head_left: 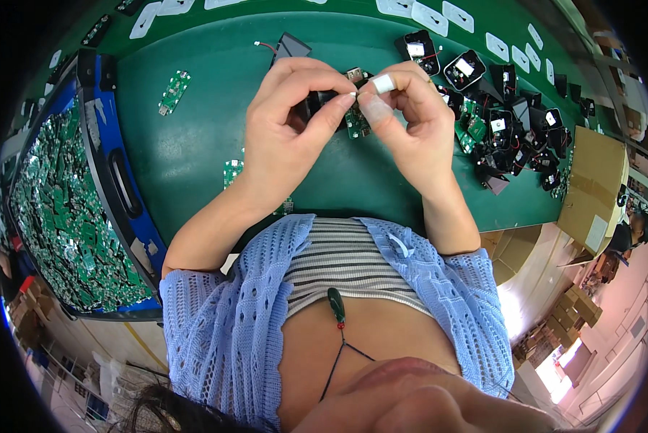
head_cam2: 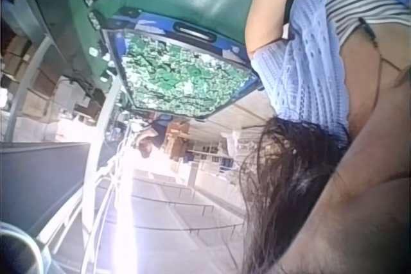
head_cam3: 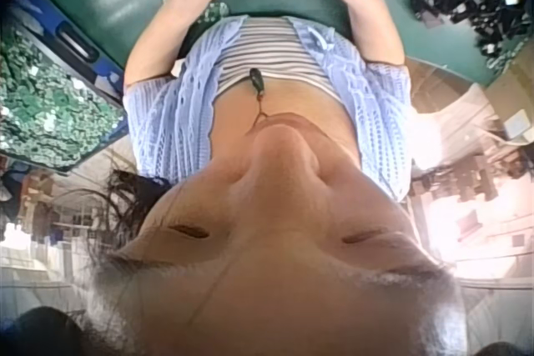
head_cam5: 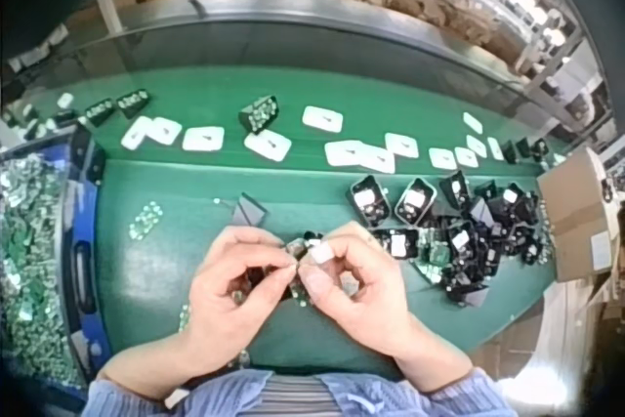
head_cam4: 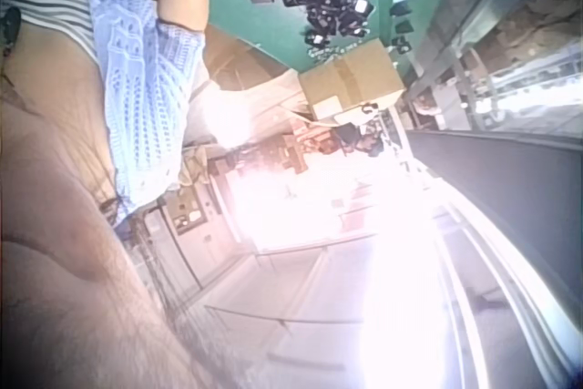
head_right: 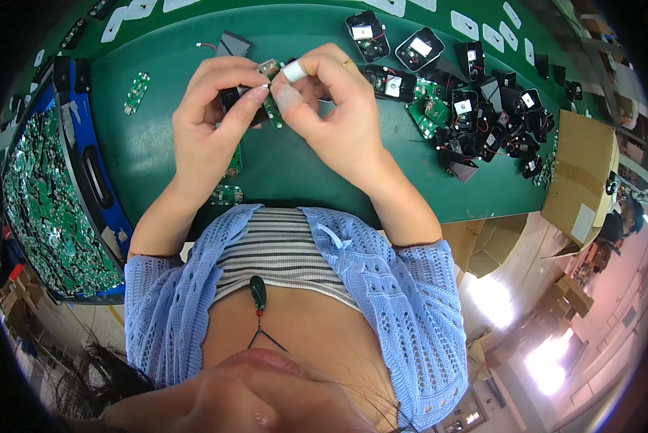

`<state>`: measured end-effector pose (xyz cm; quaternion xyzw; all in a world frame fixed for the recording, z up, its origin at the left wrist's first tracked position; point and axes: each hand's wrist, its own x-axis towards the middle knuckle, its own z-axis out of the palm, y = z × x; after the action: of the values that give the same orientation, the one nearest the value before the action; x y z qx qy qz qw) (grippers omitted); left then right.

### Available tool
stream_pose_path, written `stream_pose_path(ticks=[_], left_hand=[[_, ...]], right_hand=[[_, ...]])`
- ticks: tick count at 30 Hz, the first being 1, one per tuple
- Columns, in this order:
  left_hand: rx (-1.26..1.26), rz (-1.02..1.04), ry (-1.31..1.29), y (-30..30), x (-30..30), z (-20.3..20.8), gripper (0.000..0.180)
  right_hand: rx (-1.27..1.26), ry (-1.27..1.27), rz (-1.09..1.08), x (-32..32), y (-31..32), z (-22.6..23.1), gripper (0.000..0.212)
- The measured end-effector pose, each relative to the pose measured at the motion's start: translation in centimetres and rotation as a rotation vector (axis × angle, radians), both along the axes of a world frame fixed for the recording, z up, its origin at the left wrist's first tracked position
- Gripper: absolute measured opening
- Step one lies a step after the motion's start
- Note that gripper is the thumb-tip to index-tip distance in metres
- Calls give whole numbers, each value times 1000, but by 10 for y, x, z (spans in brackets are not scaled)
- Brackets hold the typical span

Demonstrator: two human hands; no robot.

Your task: Manually assemble electronic components into plastic housings on a production line.

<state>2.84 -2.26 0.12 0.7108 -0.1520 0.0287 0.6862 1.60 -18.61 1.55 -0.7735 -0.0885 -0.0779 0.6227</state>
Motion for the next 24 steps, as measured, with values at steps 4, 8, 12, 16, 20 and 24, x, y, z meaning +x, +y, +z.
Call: stream_pose_path(ticks=[4, 8, 12, 16, 20, 24], left_hand=[[-168, -103, 378, 3, 1, 13, 14], [-213, -231, 577, 8, 2, 14, 25], [-246, -104, 524, -2, -4, 16, 31], [-139, -129, 617, 6, 1, 15, 34], [-78, 0, 440, 10, 1, 13, 31], [29, 26, 301, 11, 0, 13, 33]], right_hand=[[-273, -307, -53, 2, 2, 1, 16], [-389, -486, -60, 8, 1, -3, 19], [-290, -379, -16, 9, 2, -4, 18], [-244, -369, -15, 10, -2, -3, 17], [-422, -437, 10, 10, -4, 2, 22], [-569, -533, 24, 11, -7, 4, 27]])
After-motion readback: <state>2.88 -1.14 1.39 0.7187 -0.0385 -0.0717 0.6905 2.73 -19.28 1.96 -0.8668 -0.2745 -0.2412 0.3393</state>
